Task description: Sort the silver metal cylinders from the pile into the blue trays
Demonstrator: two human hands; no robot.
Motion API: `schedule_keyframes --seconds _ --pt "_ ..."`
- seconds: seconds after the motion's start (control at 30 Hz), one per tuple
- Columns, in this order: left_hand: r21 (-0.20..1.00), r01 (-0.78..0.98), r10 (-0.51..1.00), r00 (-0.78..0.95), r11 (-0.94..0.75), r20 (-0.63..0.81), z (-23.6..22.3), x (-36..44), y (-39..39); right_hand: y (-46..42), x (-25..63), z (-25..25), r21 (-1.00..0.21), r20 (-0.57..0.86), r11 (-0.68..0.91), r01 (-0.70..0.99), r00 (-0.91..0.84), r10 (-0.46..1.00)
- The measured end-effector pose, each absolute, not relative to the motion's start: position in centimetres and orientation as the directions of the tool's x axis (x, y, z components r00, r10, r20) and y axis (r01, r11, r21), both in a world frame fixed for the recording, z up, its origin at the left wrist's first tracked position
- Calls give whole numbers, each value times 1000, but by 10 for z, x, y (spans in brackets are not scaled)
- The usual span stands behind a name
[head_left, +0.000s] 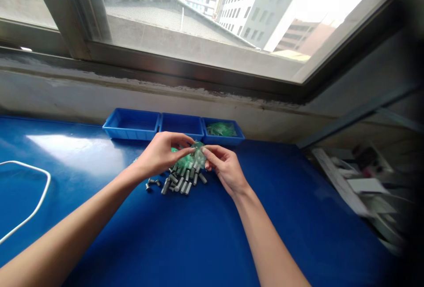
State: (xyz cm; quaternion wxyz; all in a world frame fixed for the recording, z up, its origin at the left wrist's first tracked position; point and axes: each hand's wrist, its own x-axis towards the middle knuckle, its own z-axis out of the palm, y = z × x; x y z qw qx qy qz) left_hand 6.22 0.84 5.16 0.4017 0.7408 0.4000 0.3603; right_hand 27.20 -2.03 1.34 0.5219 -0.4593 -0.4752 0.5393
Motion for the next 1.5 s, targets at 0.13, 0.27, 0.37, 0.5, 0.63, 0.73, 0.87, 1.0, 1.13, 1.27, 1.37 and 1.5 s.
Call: schedule_keyframes --seconds 0.13,0.27,0.37,0.5,0.63,0.73,0.87,1.0,1.13,1.27,1.37,1.5 --pt "935 243 911 384 -259 153 53 61 9 -22 272 14 -991 -29 -38 -130 -68 997" --pt "917 284 923 342 -281 177 50 61 10 -21 273 13 -993 -36 -45 -111 -83 996" --pt "844 404 914 343 -352 217 50 59 10 -18 276 11 -989 -30 -25 -148 32 999" --pt "635 550 817 522 -543 246 55 46 13 -13 280 11 -932 -44 55 -357 264 964" --pt "476 604 736 658 -640 155 58 33 16 -12 282 14 -912 -126 7 -410 297 947" --pt "436 643 744 660 -630 102 58 30 15 -14 282 14 -928 -144 -32 -372 278 950" --pt "430 635 731 676 -642 95 62 32 14 -15 280 12 -950 -123 -49 -308 226 966" --pt "479 602 751 622 -639 219 67 35 15 -15 277 9 -974 -97 -51 -219 207 973" --pt "758 456 861 433 -465 268 71 40 14 -18 272 11 -992 -7 10 -125 138 990" --pt "940 241 898 423 -242 122 70 43 13 -24 266 17 -995 77 77 -64 -5 997" --pt "961 191 892 442 -202 99 66 45 14 -28 263 20 -996 87 84 -40 -98 991" --pt "958 196 885 455 -208 99 61 46 15 -29 261 21 -996 77 71 -58 -109 991"
